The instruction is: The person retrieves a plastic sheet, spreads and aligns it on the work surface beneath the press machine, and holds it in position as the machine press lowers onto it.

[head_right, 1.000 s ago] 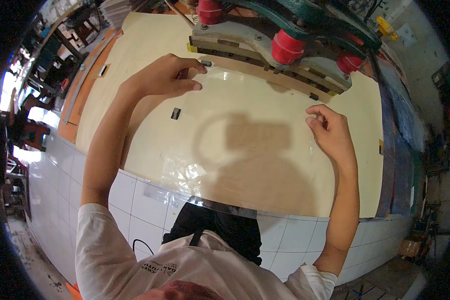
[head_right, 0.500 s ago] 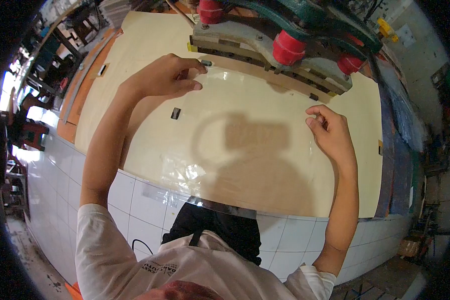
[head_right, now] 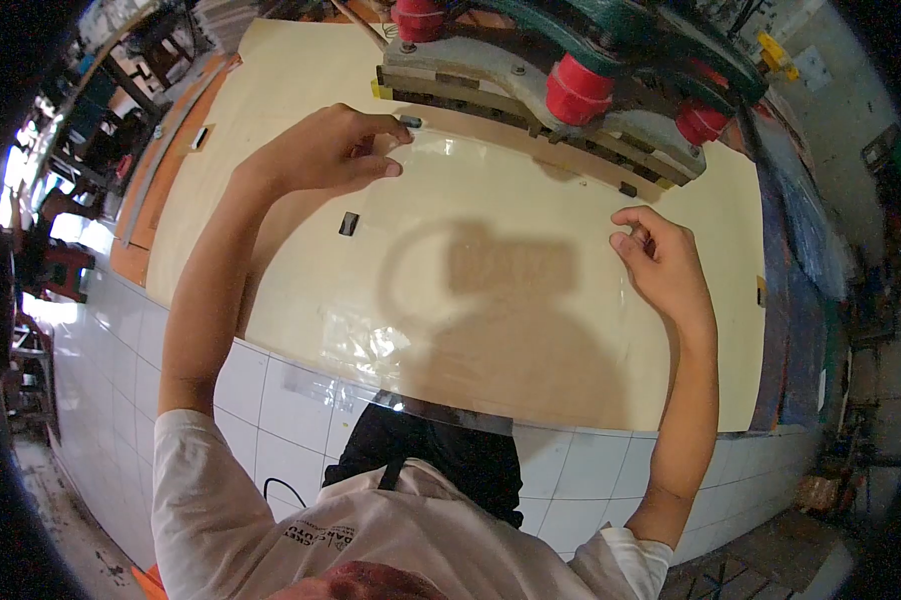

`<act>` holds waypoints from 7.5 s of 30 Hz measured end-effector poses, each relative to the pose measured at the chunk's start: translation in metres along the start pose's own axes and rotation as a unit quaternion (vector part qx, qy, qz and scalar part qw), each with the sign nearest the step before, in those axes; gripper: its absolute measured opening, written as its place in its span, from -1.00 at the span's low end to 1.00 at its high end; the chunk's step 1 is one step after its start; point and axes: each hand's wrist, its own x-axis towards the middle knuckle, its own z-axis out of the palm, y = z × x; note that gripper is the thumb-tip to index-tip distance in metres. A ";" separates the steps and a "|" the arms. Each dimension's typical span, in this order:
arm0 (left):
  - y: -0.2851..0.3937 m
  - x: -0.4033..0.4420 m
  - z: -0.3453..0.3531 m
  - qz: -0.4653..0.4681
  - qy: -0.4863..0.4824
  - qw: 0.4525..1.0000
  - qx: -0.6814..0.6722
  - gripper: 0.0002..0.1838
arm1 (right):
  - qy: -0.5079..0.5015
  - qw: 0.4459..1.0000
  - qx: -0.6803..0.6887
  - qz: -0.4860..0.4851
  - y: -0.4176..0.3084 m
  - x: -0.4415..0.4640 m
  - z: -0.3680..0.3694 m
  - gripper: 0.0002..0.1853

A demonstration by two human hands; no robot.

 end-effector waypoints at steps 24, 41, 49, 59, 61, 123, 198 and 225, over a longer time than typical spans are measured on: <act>-0.001 -0.002 0.004 0.025 0.019 1.000 0.004 -0.67 | 0.005 1.000 -0.012 -0.015 0.002 0.001 0.001 -0.75; -0.009 0.001 0.004 0.026 -0.001 1.000 -0.012 -0.63 | 0.007 0.999 -0.020 -0.027 0.000 -0.002 0.000 -0.75; -0.003 -0.001 0.003 0.014 -0.004 1.000 -0.007 -0.60 | 0.005 1.000 -0.017 -0.015 -0.004 -0.003 0.000 -0.75; -0.006 0.000 0.004 0.020 -0.007 1.000 -0.004 -0.59 | 0.006 1.000 -0.023 -0.010 -0.005 -0.002 0.000 -0.75; -0.004 0.000 0.003 0.007 -0.009 1.000 -0.007 -0.59 | 0.004 1.000 -0.026 -0.011 -0.005 -0.002 -0.001 -0.75; 0.010 -0.003 0.006 -0.011 -0.011 1.000 0.027 -0.52 | -0.027 0.997 0.070 0.000 0.013 0.002 -0.002 -0.79; 0.029 -0.009 0.005 -0.010 -0.081 0.995 0.060 -0.54 | -0.021 0.991 0.118 0.061 0.007 0.001 0.001 -0.78; 0.011 -0.003 0.001 0.019 -0.055 0.998 -0.017 -0.37 | 0.007 0.999 0.045 0.014 0.003 -0.002 0.003 -0.78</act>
